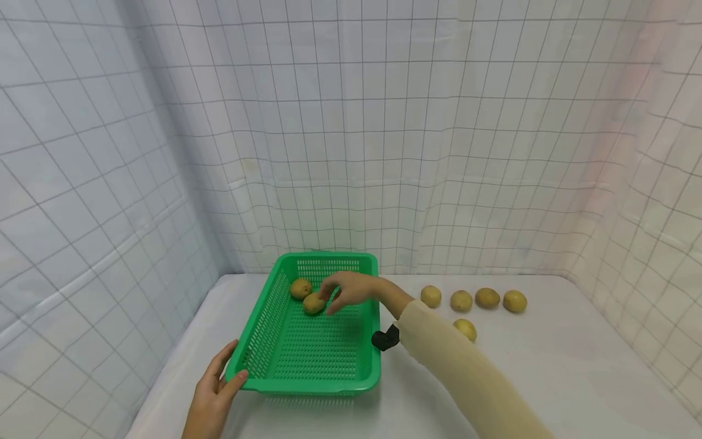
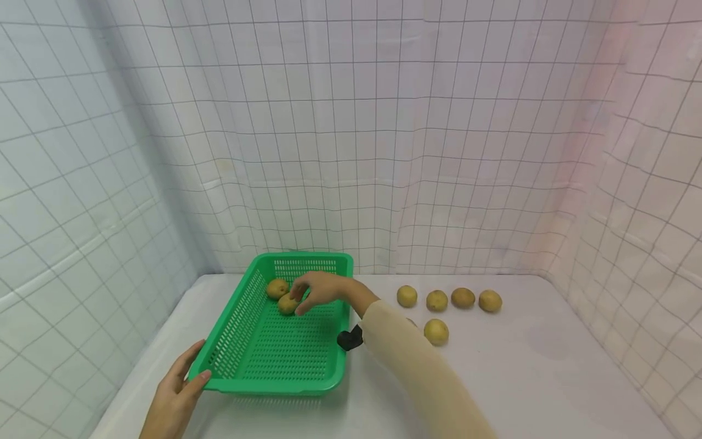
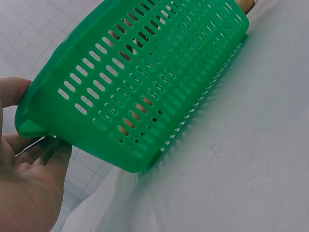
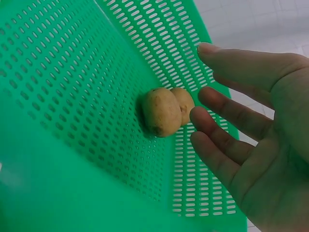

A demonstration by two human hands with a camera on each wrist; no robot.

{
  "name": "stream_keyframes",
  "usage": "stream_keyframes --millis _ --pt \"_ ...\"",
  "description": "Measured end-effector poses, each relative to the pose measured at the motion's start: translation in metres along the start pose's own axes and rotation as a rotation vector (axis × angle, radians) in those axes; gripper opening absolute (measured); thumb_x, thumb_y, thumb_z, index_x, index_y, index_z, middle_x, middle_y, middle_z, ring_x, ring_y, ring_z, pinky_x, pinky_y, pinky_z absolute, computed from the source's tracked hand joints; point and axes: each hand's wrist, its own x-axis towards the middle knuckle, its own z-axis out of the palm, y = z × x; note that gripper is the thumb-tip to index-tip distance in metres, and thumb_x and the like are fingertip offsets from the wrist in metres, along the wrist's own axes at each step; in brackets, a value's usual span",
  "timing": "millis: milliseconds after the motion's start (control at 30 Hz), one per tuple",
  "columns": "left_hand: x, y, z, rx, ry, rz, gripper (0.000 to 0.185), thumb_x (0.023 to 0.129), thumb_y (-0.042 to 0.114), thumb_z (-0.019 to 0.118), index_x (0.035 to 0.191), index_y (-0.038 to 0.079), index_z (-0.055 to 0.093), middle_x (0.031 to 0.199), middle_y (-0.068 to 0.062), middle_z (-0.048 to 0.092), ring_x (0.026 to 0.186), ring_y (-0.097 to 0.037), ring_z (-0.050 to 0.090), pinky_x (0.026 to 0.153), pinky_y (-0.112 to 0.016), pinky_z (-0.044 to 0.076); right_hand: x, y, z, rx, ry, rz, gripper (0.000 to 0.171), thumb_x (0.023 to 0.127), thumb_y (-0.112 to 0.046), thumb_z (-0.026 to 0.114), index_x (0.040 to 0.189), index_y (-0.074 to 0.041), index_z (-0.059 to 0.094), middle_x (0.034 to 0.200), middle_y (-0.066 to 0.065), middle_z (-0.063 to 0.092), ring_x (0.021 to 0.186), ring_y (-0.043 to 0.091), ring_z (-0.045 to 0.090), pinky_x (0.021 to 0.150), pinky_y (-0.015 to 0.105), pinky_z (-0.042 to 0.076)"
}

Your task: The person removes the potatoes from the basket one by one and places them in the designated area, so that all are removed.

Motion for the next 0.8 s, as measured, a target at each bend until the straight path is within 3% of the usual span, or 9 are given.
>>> stream_keyframes --millis 467,800 --pt "-0.001 -0.001 0.001 -0.009 0.005 0.008 0.070 0.107 0.009 0.059 0.158 -0.011 0.016 0.163 -0.032 0.011 0.120 0.012 0.048 0.094 -0.017 0.050 0.027 0.021 0.016 0.146 0.126 0.036 0.049 0.095 -0.016 0.078 0.138 0.002 0.061 0.137 0.015 0.061 0.127 0.034 0.055 0.100 0.035 0.050" --pt "-0.002 0.000 0.002 0.000 0.004 0.010 0.070 0.107 0.008 0.059 0.158 -0.012 0.017 0.163 -0.032 0.013 0.120 0.013 0.047 0.095 -0.017 0.050 0.041 0.033 0.029 0.223 0.199 0.054 0.044 0.098 -0.017 0.075 0.136 0.000 0.063 0.136 0.013 0.061 0.126 0.029 0.056 0.104 0.040 0.048"
